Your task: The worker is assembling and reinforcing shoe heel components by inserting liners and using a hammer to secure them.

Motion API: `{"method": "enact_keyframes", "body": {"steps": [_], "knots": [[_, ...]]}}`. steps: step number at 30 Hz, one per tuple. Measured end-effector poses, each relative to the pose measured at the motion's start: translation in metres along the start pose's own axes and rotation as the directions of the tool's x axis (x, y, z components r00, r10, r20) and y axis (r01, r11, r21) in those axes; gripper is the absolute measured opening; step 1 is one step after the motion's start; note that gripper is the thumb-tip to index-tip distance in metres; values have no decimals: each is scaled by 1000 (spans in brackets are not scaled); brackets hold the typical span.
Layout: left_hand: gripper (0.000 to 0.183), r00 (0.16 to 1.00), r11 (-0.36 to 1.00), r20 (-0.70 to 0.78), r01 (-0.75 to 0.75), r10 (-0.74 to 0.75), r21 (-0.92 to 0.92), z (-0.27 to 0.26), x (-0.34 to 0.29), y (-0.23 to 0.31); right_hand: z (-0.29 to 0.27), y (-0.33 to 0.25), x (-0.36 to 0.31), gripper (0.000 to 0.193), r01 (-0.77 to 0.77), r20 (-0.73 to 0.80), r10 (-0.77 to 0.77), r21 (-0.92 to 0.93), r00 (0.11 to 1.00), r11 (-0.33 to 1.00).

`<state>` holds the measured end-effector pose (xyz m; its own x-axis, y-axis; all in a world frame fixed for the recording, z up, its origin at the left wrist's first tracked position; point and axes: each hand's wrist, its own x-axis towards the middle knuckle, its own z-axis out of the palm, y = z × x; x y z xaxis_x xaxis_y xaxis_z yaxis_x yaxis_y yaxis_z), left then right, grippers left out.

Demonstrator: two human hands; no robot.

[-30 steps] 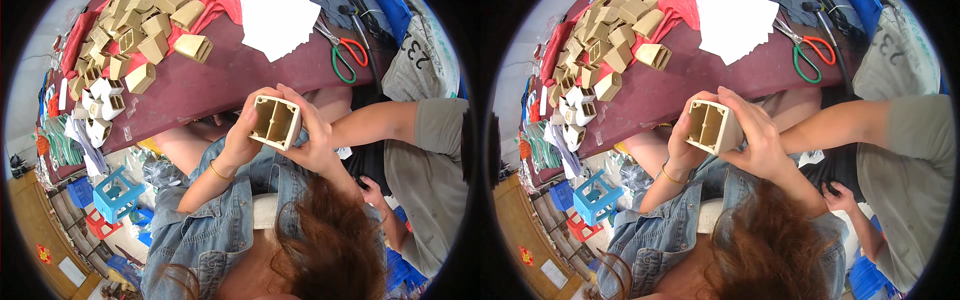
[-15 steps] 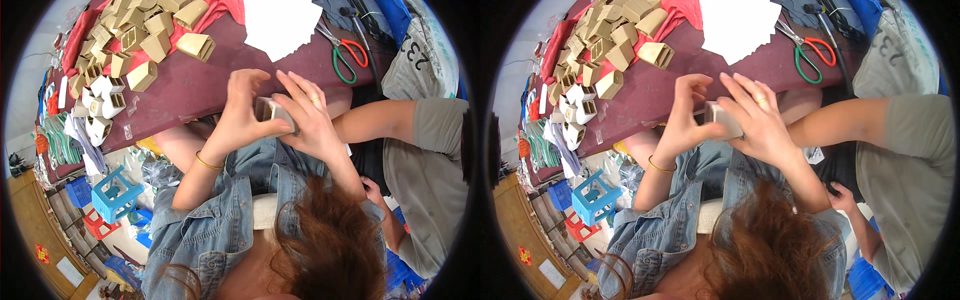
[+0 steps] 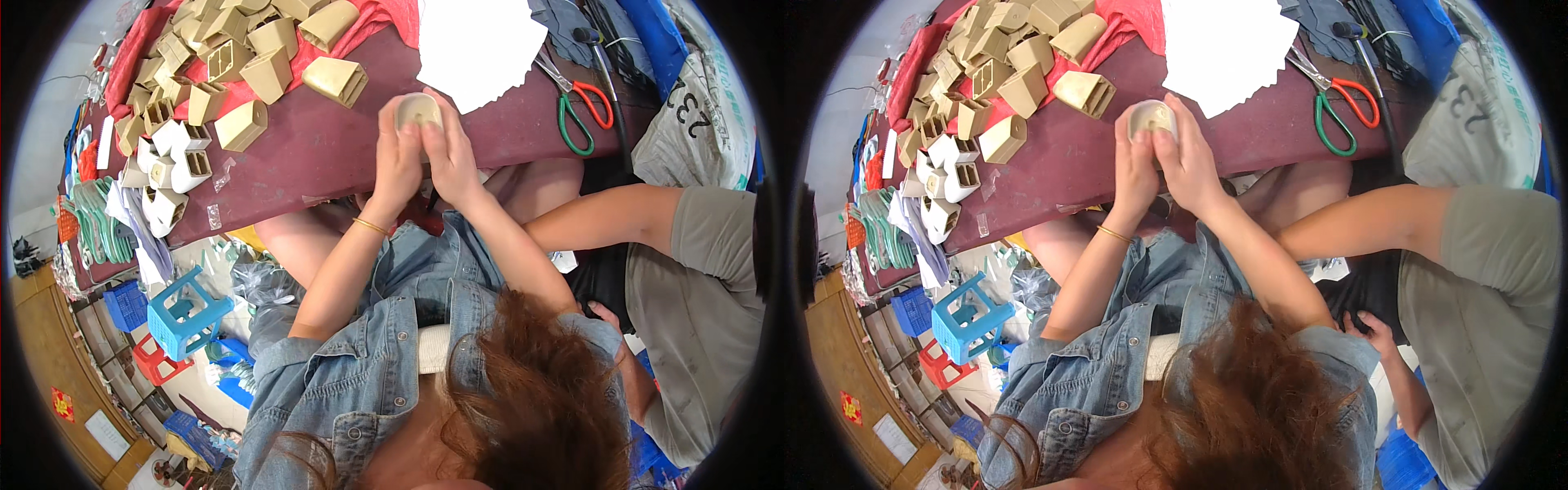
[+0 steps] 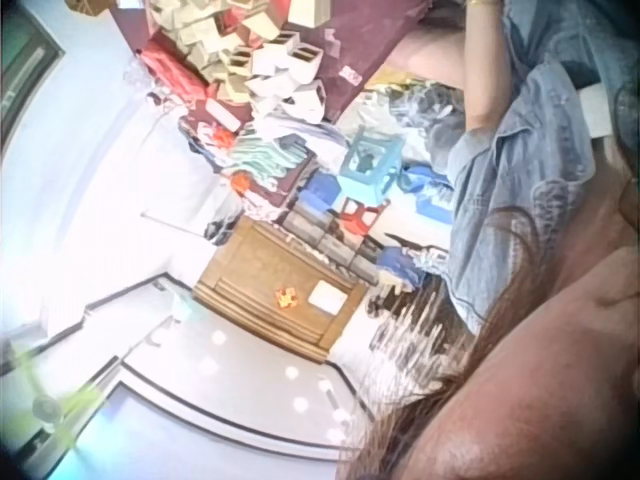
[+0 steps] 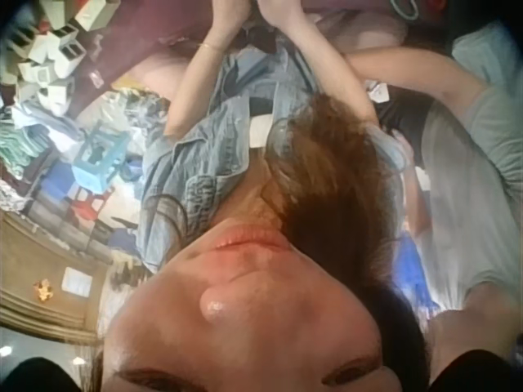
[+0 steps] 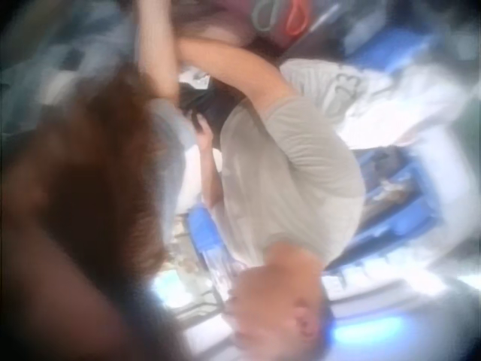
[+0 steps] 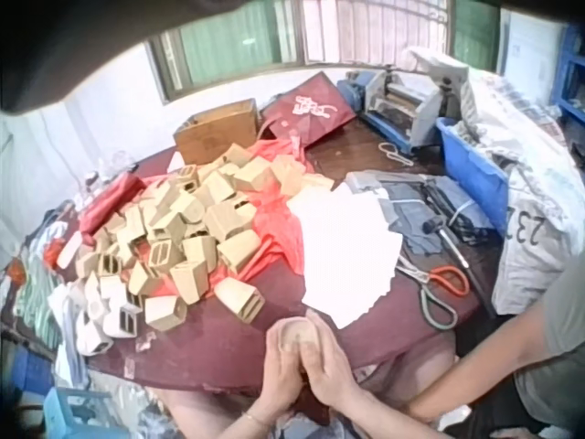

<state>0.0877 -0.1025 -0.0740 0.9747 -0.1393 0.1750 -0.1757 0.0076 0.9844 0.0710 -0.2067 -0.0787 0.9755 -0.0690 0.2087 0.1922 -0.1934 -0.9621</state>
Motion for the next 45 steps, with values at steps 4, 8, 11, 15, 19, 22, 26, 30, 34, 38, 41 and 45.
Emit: {"method": "enact_keyframes", "body": {"steps": [4, 8, 11, 15, 19, 22, 26, 30, 34, 38, 41, 45], "knots": [[39, 998, 998, 33, -56, 55, 18, 2, -4, 0, -3, 4, -3, 52, -14, 27, 8, 236, 1000, 972], [46, 970, 947, 122, 231, -208, -223, -8, 6, 17, -18, -11, 8, 49, -318, 243, 205, 715, 948, 622], [42, 951, 955, 250, 232, -183, -184, -18, 2, 8, -14, 3, 3, 50, -32, 156, -5, 236, 988, 971], [33, 919, 992, 379, 123, -109, -14, -31, 6, 3, -18, -5, -3, 50, 9, 187, -37, 147, 982, 989], [32, 888, 991, 458, -29, -34, 128, -31, 7, 0, -27, -7, -8, 44, 20, 121, -15, -42, 993, 999], [32, 918, 989, 397, -80, 25, 124, -26, 2, -4, -29, -17, 3, 31, -113, -81, 109, -43, 991, 993], [37, 942, 967, 303, -199, 144, 159, -17, 0, -9, -15, -22, 7, 20, 17, -118, -57, -315, 991, 949], [44, 969, 994, 242, -74, 52, 82, -14, -1, -7, -19, -24, 11, 14, 162, -10, -190, -482, 982, 861], [51, 965, 992, 253, -91, 67, 85, -14, 4, -3, -29, -26, 23, 17, 172, 94, -145, -465, 985, 869], [56, 967, 991, 239, -108, 87, 76, -15, 6, 0, -38, -34, 33, 19, 130, 221, -33, -439, 975, 889], [60, 962, 984, 245, -148, 120, 101, -14, 11, -2, -45, -37, 46, 18, 257, 366, -83, -456, 927, 852], [63, 964, 981, 243, -142, 106, 135, -17, 8, 2, -50, -46, 58, 19, 401, 555, -62, -515, 830, 757]]}}
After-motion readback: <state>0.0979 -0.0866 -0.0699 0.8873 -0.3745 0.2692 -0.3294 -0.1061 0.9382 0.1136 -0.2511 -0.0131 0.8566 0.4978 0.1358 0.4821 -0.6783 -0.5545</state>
